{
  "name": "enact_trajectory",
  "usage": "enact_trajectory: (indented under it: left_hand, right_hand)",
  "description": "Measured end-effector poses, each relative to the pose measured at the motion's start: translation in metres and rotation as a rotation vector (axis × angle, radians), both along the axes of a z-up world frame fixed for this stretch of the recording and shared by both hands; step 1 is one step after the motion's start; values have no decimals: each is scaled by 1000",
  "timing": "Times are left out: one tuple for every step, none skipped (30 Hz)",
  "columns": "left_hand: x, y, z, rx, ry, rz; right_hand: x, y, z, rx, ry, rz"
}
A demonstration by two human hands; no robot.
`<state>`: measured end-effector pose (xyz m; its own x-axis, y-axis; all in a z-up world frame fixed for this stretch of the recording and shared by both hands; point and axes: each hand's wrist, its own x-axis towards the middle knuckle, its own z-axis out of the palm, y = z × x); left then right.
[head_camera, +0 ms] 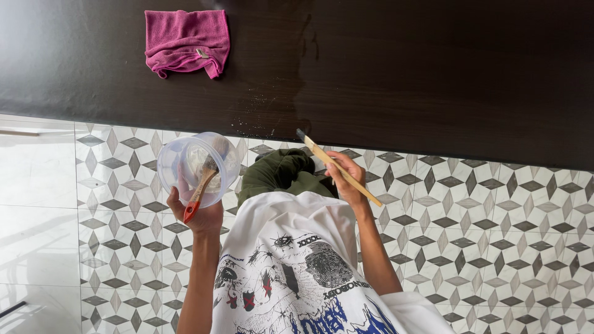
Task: The person cleans a dark table by applying liquid from a spray bottle to the surface and spreading it with a brush while holding a bowl.
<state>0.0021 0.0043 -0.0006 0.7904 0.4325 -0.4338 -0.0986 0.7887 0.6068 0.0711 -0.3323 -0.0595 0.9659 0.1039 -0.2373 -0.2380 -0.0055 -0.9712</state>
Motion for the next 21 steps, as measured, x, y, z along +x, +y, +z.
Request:
enact_trajectory:
  left_hand:
    - [0,1,-1,19,7,5]
    - [1,2,-3,37,13,10]
    - [0,3,-5,55,23,12]
    - [-1,3,-5,53,22,16]
    - [0,3,-7,50,20,17]
    - [0,3,-8,46,18,19]
    - [-1,2,-8,43,19,26]
    - [-2,2,-8,40,19,33]
    - [-1,2,-9,36,13,41]
    - [-1,1,-9,52,20,32]
    - [-4,1,-8,69,28,25]
    - [-6,1,-8,87,36,17]
    - [-7,1,-10,87,37,11]
    - [-7,0,-11,88,39,5]
    - [-7,1,-12,91,37,-2]
    - [-8,0,-11,99,51,-1]
    - [-9,-2,-11,107,60,0]
    - [-10,-3,-10,115,69,1]
    - [-11,-3,-9,133,69,-8]
    - [-12,-4,-8,150,69,-16]
    - [-15,-4,-7,169,74,-26]
  right_hand:
    - [-1,-5,-2,-4,-12,-51]
    - [0,-9,-5,-7,-24,-103]
    - [-2,-12,-7,-12,-32,-157]
    - [-3,-10,-10,-5,-41,-134]
    - [-4,-6,-12,1,-50,-112]
    - [-5,-4,-13,6,-59,-90]
    - [-9,-7,-11,-31,-47,-66]
    - [-14,-11,-8,-68,-35,-43]
    - [-15,-15,-6,-106,-30,-17]
    - [-14,-19,-5,-89,-24,-80]
    - [-14,-23,-5,-71,-16,-142]
    - [-13,-26,-6,-52,-8,-203]
    - [-15,-23,-8,-17,13,-205]
    - [-15,-17,-11,19,34,-208]
    - [-15,-13,-14,57,52,-211]
    - [-17,-12,-13,8,22,-162]
    - [-18,-11,-12,-42,-14,-112]
    - [-17,-11,-11,-91,-49,-63]
    - [-12,-12,-11,-77,-31,-120]
    - [-6,-13,-11,-62,-12,-177]
    - [-3,-13,-11,-46,12,-234]
